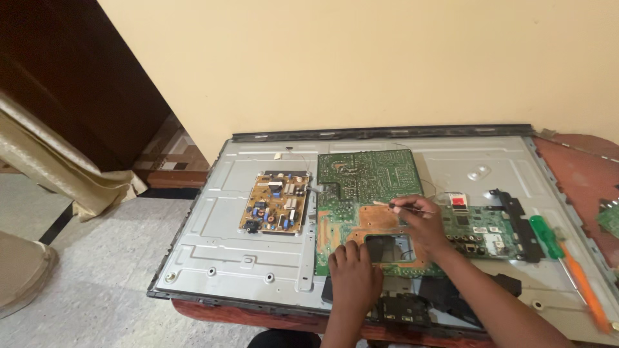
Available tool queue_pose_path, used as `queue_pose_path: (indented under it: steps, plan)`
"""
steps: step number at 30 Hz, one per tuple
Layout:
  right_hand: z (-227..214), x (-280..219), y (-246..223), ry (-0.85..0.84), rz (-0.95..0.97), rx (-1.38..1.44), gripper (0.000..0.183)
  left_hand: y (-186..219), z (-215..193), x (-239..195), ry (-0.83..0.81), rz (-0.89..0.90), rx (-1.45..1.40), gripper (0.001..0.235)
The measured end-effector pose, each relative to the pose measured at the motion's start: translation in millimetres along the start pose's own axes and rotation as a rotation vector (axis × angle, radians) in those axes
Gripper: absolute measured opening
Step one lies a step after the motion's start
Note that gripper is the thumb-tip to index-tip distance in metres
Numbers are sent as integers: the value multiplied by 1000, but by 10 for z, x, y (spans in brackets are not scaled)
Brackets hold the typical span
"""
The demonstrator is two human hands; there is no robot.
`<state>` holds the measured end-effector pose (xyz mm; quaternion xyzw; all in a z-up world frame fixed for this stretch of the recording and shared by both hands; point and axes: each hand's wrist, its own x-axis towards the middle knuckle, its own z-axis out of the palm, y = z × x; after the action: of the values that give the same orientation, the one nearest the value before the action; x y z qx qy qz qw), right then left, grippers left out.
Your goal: The person uses a screwdriver to scrape and clean a copper-colored area on a green circuit board. They repeatedly rub the surface and occasionally wipe away debris with their fingers.
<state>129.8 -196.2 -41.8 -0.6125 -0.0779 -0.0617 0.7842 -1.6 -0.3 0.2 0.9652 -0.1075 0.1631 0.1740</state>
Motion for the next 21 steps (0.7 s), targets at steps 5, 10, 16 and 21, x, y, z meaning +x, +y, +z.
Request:
queue_pose_path:
  steps: [5, 10, 16, 21]
  plan:
    - [-56, 71, -45, 63, -7, 11, 13, -7, 18, 13, -7, 4, 0, 46]
    - [-131, 48, 106, 60, -10, 33, 11, -14, 34, -31, -25, 0, -15, 48]
    - [-25, 210, 23, 71, -89, -86, 16, -65, 25, 149, 147, 63, 85, 57]
    - [-108, 65, 159, 145, -129, 22, 23, -58, 200, -64, 142, 41, 43, 45]
